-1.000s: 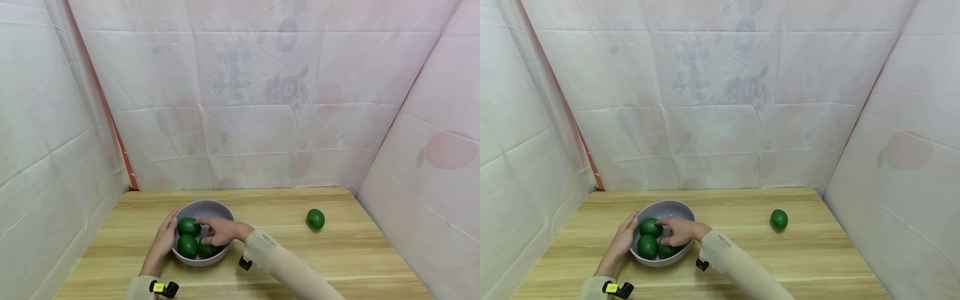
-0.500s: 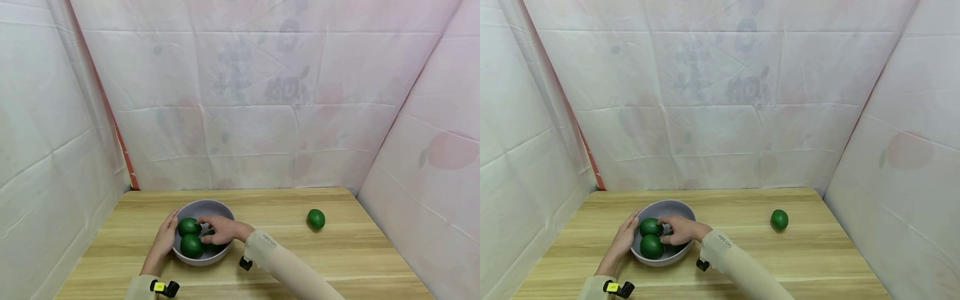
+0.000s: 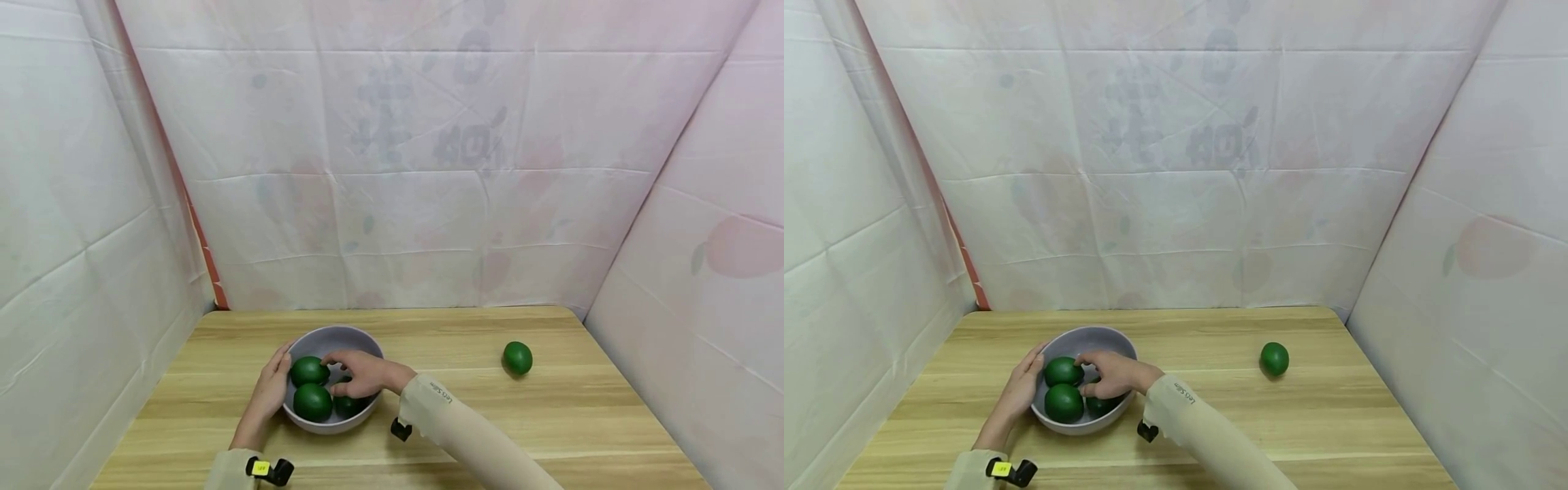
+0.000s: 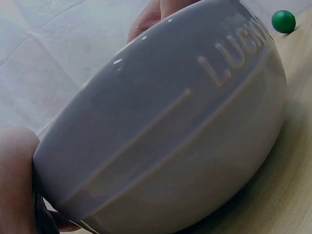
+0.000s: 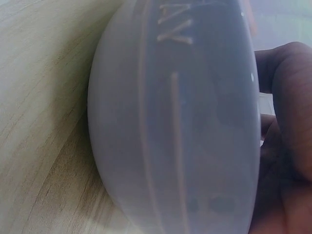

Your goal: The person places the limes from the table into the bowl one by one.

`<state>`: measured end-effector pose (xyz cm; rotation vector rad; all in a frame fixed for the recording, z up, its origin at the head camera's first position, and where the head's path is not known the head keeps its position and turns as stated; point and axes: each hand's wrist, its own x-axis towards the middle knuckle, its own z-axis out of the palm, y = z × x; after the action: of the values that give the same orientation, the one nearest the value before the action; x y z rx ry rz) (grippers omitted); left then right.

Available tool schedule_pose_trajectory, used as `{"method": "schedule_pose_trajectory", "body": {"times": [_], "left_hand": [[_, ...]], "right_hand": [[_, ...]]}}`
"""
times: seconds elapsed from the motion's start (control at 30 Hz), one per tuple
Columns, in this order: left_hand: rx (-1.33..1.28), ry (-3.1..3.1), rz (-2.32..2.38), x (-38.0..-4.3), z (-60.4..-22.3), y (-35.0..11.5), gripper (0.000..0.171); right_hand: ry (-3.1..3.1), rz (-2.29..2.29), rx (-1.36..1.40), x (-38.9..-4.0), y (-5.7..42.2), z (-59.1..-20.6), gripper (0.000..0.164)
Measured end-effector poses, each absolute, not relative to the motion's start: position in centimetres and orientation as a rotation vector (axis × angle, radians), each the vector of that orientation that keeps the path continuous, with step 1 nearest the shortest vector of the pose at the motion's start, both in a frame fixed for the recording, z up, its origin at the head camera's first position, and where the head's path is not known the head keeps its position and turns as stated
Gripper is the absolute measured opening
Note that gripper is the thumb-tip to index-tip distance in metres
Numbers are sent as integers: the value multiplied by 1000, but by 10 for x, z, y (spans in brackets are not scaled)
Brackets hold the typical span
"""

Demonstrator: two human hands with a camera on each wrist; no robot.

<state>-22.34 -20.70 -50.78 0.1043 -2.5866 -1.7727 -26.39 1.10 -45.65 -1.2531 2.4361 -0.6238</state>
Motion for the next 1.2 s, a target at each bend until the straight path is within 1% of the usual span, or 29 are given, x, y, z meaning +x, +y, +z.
{"method": "schedule_pose_trajectory", "body": {"times": [0.23, 0.53, 1.0, 1.2], "left_hand": [[109, -2586, -1780, -223, -508, -206, 43], [112, -2577, -1774, -224, -509, -206, 42], [117, -2588, -1763, -224, -508, -206, 42], [116, -2596, -1762, -224, -508, -206, 43]], "right_hand": [[2464, -609, -1280, -262, 12, -453, 47], [2563, -563, -1323, -263, 19, -441, 50], [2630, -783, -1201, -260, 47, -394, 54], [2724, -818, -1221, -264, 65, -378, 53]]}}
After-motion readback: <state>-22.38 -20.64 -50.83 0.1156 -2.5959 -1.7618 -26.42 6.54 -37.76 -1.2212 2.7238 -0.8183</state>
